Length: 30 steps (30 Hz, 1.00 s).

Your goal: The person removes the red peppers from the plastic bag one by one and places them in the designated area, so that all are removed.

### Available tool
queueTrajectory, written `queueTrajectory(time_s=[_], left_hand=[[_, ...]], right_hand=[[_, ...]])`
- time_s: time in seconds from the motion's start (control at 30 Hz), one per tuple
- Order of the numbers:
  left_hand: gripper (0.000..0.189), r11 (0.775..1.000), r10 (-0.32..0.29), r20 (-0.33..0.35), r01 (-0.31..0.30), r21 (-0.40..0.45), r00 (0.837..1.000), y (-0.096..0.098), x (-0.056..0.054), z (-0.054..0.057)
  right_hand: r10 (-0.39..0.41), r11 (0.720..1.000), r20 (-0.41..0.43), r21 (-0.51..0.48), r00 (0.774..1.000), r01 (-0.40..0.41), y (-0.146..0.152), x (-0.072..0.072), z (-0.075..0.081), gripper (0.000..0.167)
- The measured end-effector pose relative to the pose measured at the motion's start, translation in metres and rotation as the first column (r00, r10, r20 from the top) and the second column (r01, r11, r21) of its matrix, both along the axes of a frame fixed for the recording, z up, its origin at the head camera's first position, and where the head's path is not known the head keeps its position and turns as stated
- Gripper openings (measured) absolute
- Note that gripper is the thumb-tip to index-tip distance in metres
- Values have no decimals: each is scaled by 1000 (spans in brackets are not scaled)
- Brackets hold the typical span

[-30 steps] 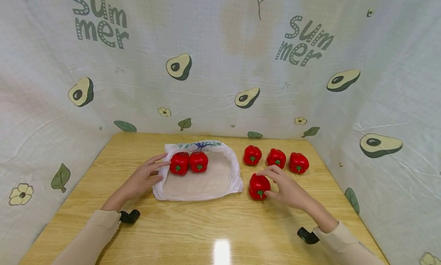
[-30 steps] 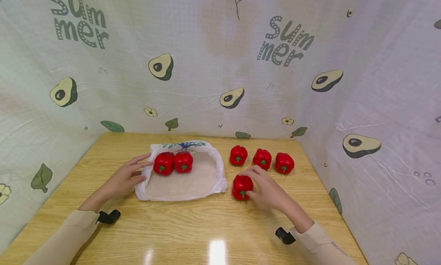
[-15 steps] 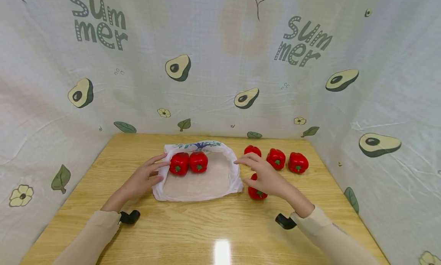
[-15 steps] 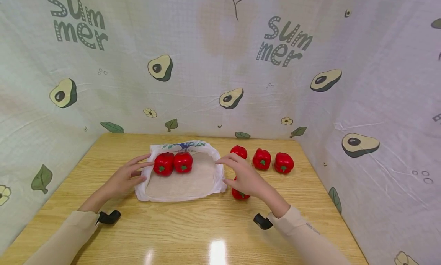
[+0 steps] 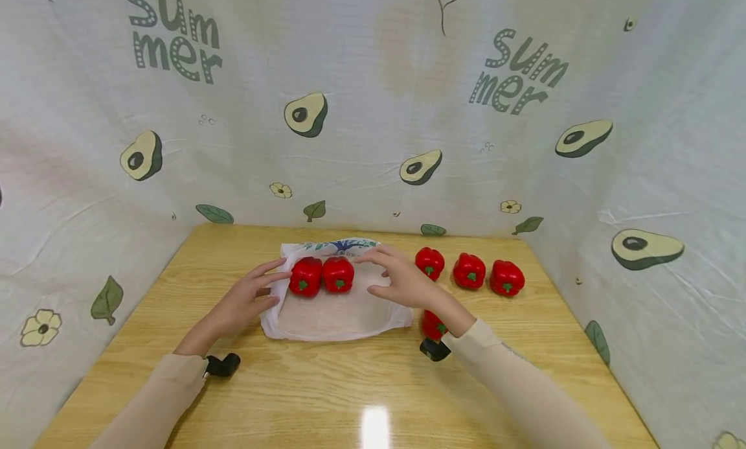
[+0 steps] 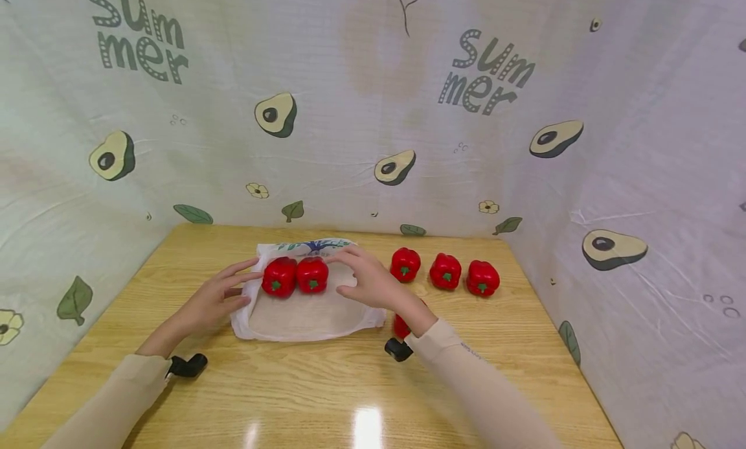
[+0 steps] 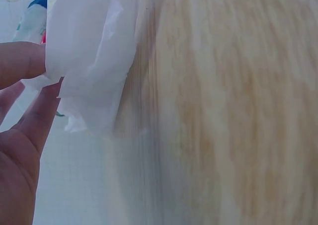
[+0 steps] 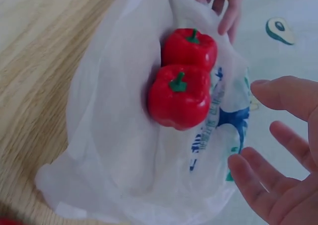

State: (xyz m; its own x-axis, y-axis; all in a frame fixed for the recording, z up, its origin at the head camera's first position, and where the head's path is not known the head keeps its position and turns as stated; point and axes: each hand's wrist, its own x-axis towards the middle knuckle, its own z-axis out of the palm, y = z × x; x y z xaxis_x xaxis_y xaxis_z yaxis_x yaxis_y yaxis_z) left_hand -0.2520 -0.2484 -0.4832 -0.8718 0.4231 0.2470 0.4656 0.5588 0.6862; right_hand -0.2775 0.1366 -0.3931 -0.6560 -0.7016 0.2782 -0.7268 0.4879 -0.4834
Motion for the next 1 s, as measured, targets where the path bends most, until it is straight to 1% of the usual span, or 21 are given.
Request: queueTrajectory(time_s=[0.17,0.27,0.4,0.57,0.73,0.87,1.0], left_hand=[[57,1000,-4,5,4,4,1000,2,-1,2],[57,1000,-6,-8,6,-5,1000,4,-1,3],[57,1000,-6,-18,6,-15,1000,6,-3,2],[58,1000,-5,-14,5,-9,1000,7,-5,1],[57,1000,0,-10,-1,-16,1000,7,-6,0],[57,1000,2,-11,-2,-20,1000,7,-6,0],[57,1000,-2,-18,1,-18,1000,6,-5,1]], right_hand=[[-8,999,39,36,999,7,-14,-16,-9,56],[-8,999,48,52,999,6,-20,-25,-15,56],[-4,998,56,64,998,1,-27,-35,-22,55],[15,999,95,43,995,-19,-35,-42,-29,55],[25,998,103,52,994,-30,-44,-45,-33,55],[14,997,76,79,997,-20,-51,-47,-34,55],[-19,993,51,120,999,13,-57,-48,-37,55]])
